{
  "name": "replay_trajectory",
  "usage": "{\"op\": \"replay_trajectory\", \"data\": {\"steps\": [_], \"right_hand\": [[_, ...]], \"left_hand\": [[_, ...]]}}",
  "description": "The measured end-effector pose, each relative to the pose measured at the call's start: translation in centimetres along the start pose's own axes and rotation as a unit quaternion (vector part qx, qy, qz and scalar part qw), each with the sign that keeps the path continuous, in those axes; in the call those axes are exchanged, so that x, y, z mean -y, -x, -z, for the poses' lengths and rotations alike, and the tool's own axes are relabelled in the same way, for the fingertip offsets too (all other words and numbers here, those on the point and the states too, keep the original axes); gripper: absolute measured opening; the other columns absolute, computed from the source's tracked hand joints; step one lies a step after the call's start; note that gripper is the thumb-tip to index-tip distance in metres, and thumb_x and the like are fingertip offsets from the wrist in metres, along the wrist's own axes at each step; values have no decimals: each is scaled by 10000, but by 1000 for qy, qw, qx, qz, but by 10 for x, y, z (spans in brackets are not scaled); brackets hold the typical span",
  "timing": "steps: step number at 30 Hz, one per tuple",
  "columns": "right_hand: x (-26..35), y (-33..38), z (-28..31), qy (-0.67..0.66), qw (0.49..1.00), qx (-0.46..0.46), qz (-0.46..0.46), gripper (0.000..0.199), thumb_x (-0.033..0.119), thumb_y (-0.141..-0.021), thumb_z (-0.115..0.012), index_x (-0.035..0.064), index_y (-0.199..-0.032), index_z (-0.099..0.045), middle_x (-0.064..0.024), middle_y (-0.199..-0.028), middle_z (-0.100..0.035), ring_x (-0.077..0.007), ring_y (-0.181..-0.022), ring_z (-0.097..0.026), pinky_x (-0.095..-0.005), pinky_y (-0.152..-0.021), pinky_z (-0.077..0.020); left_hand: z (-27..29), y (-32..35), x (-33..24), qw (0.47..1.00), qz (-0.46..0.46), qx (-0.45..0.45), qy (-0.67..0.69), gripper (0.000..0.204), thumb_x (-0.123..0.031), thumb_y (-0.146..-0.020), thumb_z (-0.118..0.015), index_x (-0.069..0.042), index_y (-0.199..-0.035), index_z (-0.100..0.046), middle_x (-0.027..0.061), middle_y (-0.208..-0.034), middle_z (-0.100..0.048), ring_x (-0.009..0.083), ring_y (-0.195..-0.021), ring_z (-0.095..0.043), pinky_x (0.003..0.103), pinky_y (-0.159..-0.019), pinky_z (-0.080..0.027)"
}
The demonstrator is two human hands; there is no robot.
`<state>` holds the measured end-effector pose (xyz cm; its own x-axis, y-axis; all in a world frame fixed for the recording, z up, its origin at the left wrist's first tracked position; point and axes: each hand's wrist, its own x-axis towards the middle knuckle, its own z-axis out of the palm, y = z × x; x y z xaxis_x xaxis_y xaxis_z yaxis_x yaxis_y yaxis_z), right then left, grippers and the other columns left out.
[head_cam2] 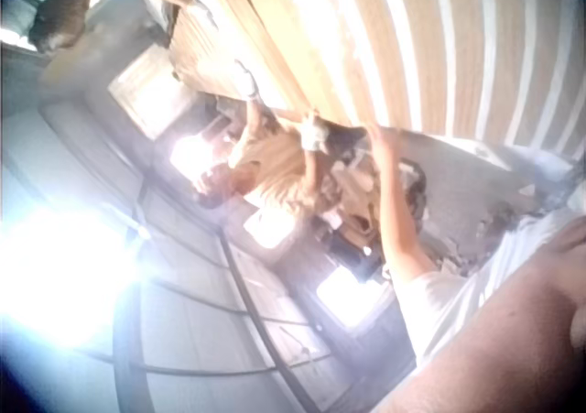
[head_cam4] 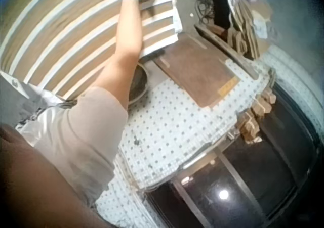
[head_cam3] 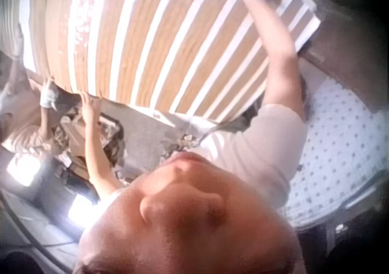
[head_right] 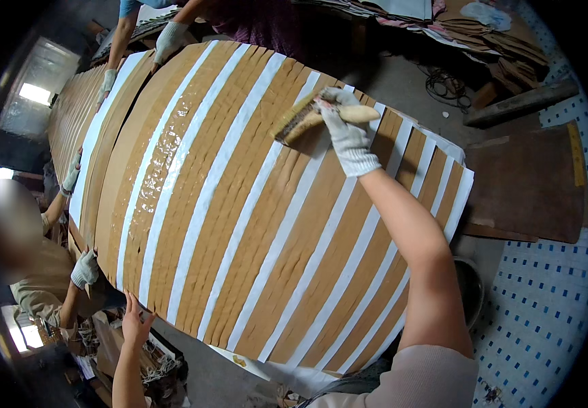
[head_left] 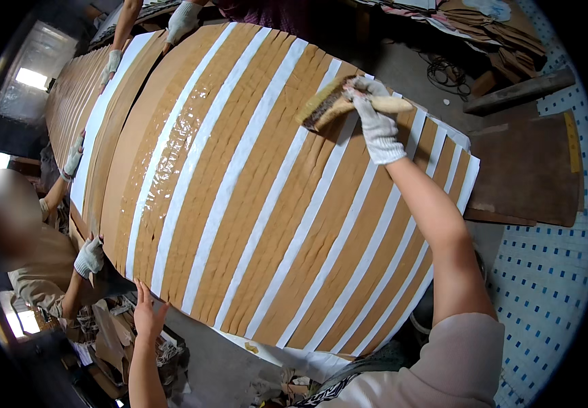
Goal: The person repeatedly dips a brush into a metal bowl and applies a clear liquid to the surface of a large wooden board with white stripes. Another person is visible in the background working on a similar board.
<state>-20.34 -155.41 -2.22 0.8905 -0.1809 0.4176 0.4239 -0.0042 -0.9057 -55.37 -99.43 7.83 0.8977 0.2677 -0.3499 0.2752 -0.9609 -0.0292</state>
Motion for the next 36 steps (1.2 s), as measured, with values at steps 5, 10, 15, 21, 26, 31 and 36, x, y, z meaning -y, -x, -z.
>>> {"op": "replay_trajectory", "data": {"steps": [5,10,15,21,26,31,36], "right_hand": [[25,-21,8,-7,997,-51,-65,286,143,-941,-575,-49,-1152,-595,-93,-972,-667,-152,-838,-659,-284,-787,-544],[17,-101,-82,32,997,-29,57,263,245,-901,-643,60,-1087,-661,-70,-950,-697,-150,-872,-669,-298,-801,-533],[-33,-148,-145,-25,1000,-1,6,268,271,-870,-669,73,-1051,-670,-53,-974,-712,-155,-928,-661,-295,-868,-515],[-18,-33,-9,244,949,-1,-200,302,342,-921,-638,190,-1181,-635,-77,-1073,-672,-233,-967,-653,-359,-881,-516],[-40,9,126,-44,994,-17,-98,164,129,-914,-613,17,-1026,-657,-62,-943,-687,-142,-830,-659,-299,-787,-530],[61,14,17,42,993,-72,-78,322,192,-901,-647,-28,-1132,-610,-74,-1021,-670,-165,-934,-633,-280,-869,-492],[70,30,-68,-20,999,-16,-42,285,141,-900,-664,-14,-1133,-609,-83,-1013,-667,-144,-939,-633,-267,-852,-505]], "left_hand": [[0,1,-2,1000,1,-4,-8,997,-199,-773,-795,31,-1524,-181,175,-1624,-128,347,-1015,-660,373,-803,-549],[3,-1,-3,1000,4,-5,4,1012,-187,-761,-801,24,-1526,-173,173,-1623,-137,355,-990,-658,375,-809,-547],[-1,-15,1,1000,-21,-18,-8,1016,-186,-761,-802,17,-1528,-169,178,-1620,-144,355,-989,-659,382,-812,-547],[-7,4,2,1000,4,-21,14,1004,-181,-763,-796,-18,-1537,-177,165,-1626,-130,361,-1020,-658,384,-814,-550],[-22,5,12,998,-22,-64,-2,1010,-163,-784,-775,-37,-1550,-129,199,-1619,-116,382,-1399,-361,380,-992,-483],[-47,8,9,965,18,-152,212,837,-36,-839,-715,-59,-1531,-244,184,-1581,-261,321,-1335,-466,371,-1004,-474],[-109,64,-74,879,118,-316,337,513,-27,-908,-625,-29,-1397,-472,124,-1237,-547,213,-951,-598,314,-790,-500]]}}
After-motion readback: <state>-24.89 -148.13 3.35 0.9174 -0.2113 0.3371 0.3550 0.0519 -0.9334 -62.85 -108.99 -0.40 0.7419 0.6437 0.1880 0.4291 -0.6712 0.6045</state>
